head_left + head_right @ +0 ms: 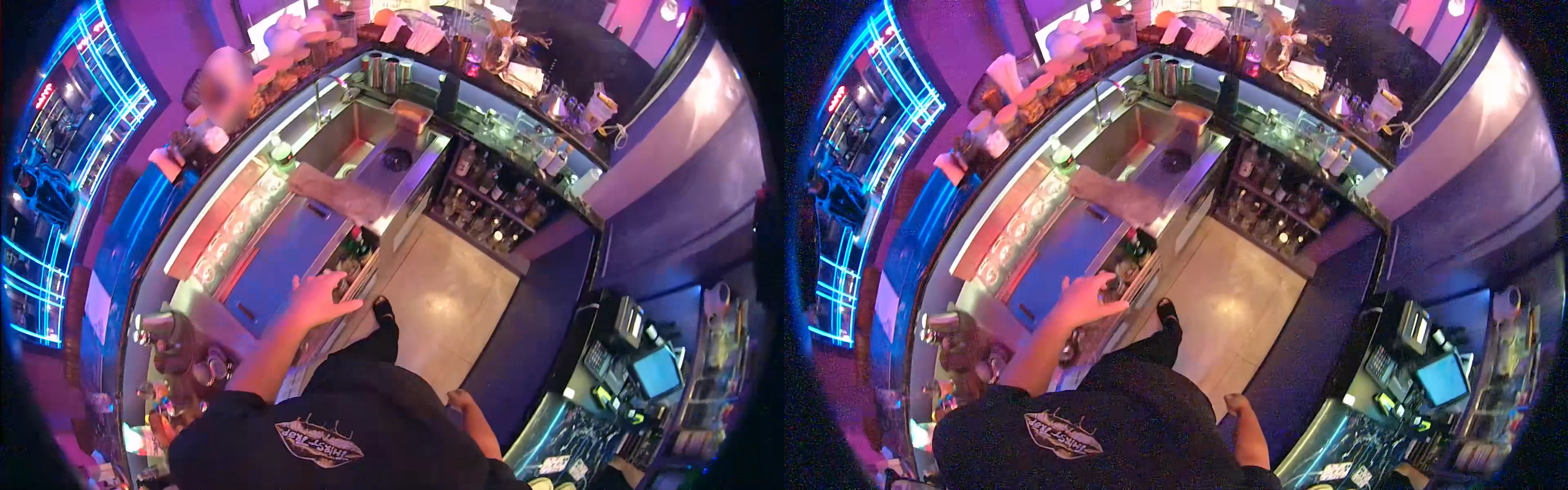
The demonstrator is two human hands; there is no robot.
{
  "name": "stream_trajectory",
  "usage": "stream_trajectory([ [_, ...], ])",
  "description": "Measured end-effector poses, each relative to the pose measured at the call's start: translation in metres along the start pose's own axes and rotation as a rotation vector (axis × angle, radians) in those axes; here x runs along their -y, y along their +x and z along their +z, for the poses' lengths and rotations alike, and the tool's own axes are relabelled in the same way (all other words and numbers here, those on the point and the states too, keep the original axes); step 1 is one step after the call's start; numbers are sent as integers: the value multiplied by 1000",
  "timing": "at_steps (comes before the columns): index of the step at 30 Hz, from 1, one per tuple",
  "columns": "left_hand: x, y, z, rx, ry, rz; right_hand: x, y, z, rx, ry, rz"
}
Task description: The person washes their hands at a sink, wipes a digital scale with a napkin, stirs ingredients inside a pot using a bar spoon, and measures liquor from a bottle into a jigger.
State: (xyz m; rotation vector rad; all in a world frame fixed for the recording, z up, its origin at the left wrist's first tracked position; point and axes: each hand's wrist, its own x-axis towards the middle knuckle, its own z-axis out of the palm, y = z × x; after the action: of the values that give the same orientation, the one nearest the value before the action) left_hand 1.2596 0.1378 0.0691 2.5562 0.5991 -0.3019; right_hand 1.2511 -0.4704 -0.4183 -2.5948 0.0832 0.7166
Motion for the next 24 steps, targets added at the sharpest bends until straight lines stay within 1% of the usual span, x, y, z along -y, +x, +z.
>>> stream_trajectory([
  [2,-4,66,-5,-7,34,23,13,31,-19,27,25,4],
  [4,-7,133,-16,-17,103,30,27,49,-67,73,37,-3],
  [5,-5,152,-13,0,130,19,55,93,-72,116,27,5],
  [6,-10,173,-24,24,71,15,84,119,-93,155,17,5],
  [7,-17,197,-36,34,13,12,133,159,-110,189,10,-4],
  [8,-22,212,-41,34,-1,-12,154,183,-134,225,2,-11],
  [10,-27,244,-58,-212,-39,116,209,231,-155,300,4,-32],
  [12,-31,257,-77,-279,-110,105,246,308,-158,205,67,-293],
  [13,-29,265,-85,-292,-111,84,315,325,-199,367,141,-35],
  [15,-21,284,-94,-319,-191,105,424,372,-221,290,51,-283],
  [16,-12,295,-94,-335,-202,74,476,397,-227,255,21,-560],
  [17,-4,304,-91,-338,-258,12,540,419,-233,224,-54,-758],
  [19,9,319,-81,-343,-378,-122,687,456,-246,460,-185,-837],
  [20,12,327,-76,-349,-439,-192,763,452,-252,397,-22,-1021],
  [21,15,338,-71,-363,-457,-241,814,490,-228,370,-122,-1092],
  [22,20,353,-64,-396,-491,-307,873,516,-207,462,83,-1288],
  [23,23,364,-52,-420,-526,-377,931,521,-184,278,286,-1515],
  [24,20,371,-39,-434,-565,-451,984,531,-175,420,114,-1321],
])
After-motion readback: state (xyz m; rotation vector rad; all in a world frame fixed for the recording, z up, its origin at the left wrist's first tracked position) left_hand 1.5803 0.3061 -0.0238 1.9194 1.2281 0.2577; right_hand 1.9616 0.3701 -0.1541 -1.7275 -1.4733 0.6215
